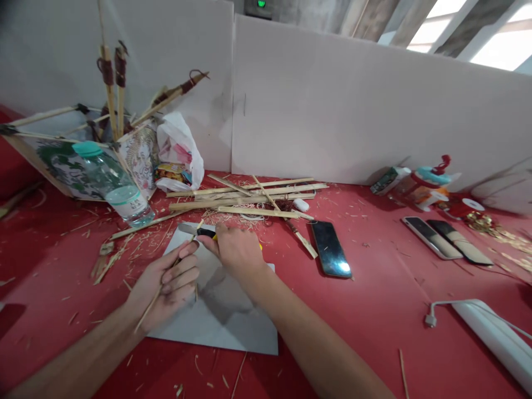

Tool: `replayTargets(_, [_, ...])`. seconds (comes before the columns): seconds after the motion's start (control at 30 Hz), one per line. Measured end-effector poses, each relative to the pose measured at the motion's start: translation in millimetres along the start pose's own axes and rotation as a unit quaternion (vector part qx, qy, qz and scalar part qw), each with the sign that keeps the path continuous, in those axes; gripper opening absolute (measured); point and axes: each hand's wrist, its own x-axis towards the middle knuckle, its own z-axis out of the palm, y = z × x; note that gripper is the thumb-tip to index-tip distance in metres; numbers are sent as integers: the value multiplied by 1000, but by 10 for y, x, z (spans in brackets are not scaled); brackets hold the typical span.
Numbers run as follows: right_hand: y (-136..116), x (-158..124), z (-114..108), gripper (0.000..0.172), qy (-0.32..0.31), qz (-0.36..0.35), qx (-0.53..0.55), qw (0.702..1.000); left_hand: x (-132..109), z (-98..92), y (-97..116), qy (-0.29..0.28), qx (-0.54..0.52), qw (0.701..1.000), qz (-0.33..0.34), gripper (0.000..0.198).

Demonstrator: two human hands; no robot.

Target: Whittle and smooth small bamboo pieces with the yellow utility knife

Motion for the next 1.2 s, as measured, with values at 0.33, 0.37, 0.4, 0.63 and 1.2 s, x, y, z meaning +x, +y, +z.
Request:
replayTargets(0.33, [159, 84, 124, 57, -231, -15, 550, 802, 211, -180, -235, 147, 298, 928, 171, 44])
replayTargets(0.37, [170, 82, 115, 56, -238, -12, 557, 795, 213, -188, -235, 146, 299, 928, 169, 44])
replayTargets(0.4, [178, 80, 98, 56, -228, -12, 547, 806, 210, -192, -231, 148, 301, 927, 167, 44])
replayTargets(0.63, [163, 30, -183, 54, -85, -86, 293, 948, 124, -172, -215, 174, 381, 886, 200, 42])
replayTargets(1.2, [130, -28, -207, 49, -44, -79, 163, 983, 87, -93, -137, 76, 75, 990, 96, 28])
